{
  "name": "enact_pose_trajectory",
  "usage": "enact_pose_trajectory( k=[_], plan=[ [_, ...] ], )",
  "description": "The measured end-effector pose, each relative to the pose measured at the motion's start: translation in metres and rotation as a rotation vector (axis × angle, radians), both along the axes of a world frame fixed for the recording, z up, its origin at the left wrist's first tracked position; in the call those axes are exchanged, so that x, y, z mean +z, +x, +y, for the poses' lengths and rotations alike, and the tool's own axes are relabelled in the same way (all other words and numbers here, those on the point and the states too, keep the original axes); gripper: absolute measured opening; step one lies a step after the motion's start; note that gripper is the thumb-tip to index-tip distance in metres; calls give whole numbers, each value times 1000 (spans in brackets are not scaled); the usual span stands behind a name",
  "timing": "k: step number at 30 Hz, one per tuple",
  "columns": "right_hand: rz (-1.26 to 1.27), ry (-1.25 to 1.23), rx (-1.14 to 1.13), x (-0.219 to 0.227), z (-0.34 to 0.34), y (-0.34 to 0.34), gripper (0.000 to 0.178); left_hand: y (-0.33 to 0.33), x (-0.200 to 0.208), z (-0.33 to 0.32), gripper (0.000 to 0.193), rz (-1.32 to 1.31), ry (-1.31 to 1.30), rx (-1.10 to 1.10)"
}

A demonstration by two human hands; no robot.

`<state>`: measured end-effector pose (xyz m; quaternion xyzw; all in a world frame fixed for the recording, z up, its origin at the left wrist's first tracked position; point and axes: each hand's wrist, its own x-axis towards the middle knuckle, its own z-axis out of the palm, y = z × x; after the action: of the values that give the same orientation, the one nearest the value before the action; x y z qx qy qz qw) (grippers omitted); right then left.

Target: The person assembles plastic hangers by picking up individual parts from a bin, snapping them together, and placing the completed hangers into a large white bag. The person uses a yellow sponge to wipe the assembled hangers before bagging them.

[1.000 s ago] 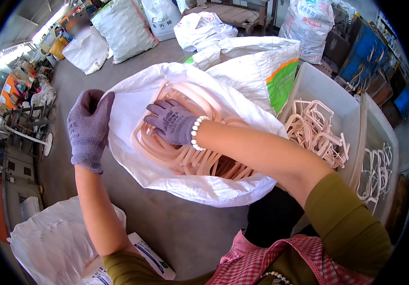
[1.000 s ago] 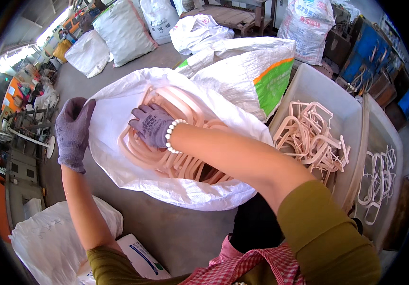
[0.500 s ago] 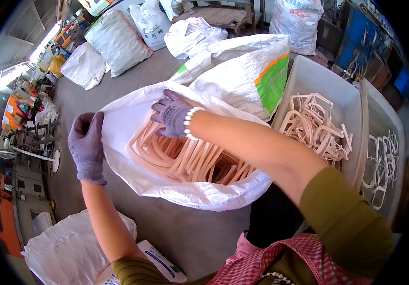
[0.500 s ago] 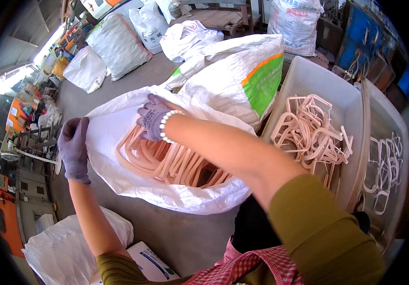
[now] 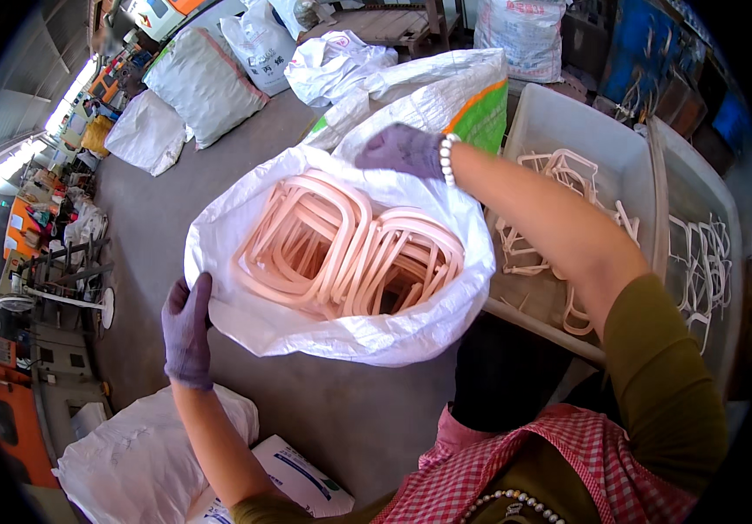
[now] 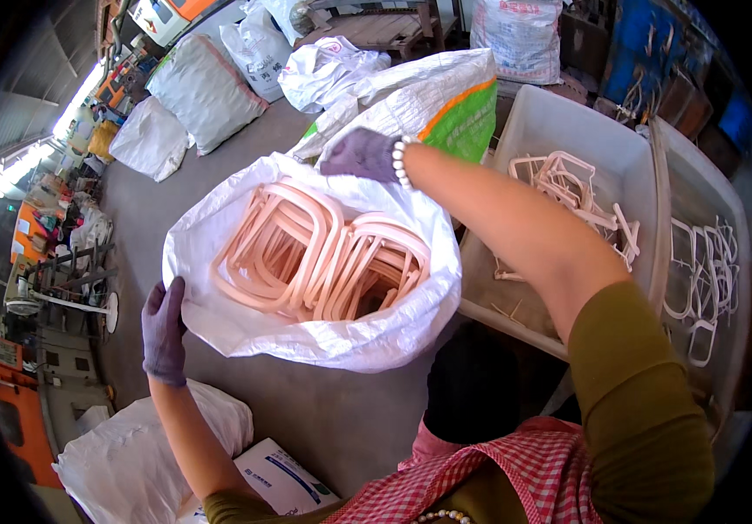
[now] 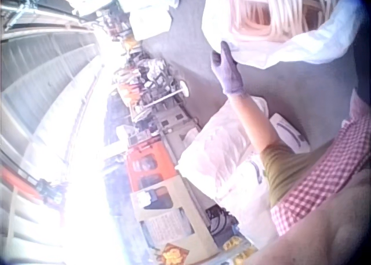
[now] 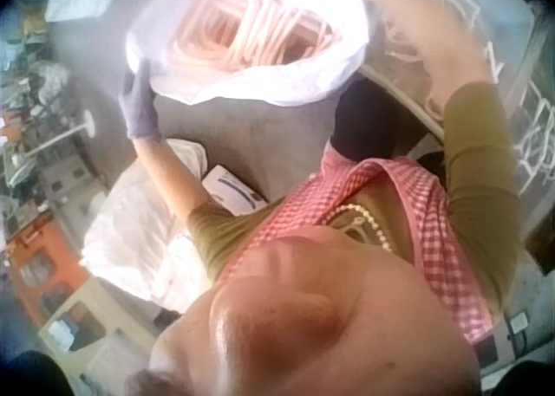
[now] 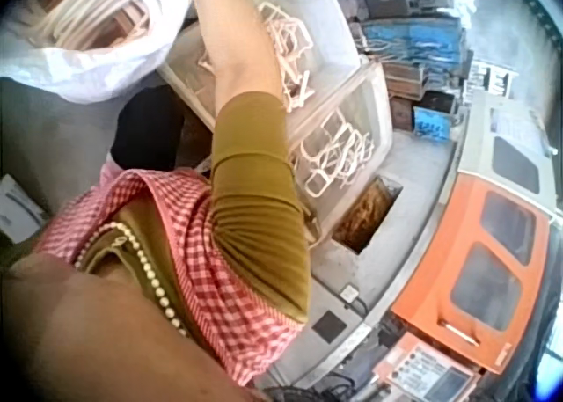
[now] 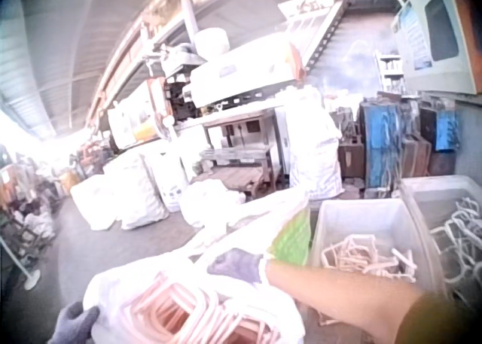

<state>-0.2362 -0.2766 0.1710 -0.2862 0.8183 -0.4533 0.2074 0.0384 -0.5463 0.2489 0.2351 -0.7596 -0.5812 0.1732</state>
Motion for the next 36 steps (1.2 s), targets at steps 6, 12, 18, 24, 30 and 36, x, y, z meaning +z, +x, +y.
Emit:
enact_pose_trajectory(
  k=[6, 12, 18, 24, 30, 36],
  plan=[
    [866, 303, -221, 48, 13, 18, 35, -12, 8, -60, 21, 266, -665, 321],
    [837, 56, -320, 39, 29, 41, 31, 16, 5, -89, 33, 5, -630, 334],
    [312, 84, -207, 42, 69, 54, 83, -4, 62, -16, 75, -212, -1138, -56],
    [-374, 63, 54, 39, 120, 79, 71, -117, 66, 9, 66, -633, -1362, -183],
    [-346, 59, 3, 33, 122, 99, 57, -156, 73, -7, 30, -314, -1350, 90],
    [-88, -252, -235, 35, 109, 91, 48, -150, 40, 44, 31, 152, -1589, 60]
  ],
)
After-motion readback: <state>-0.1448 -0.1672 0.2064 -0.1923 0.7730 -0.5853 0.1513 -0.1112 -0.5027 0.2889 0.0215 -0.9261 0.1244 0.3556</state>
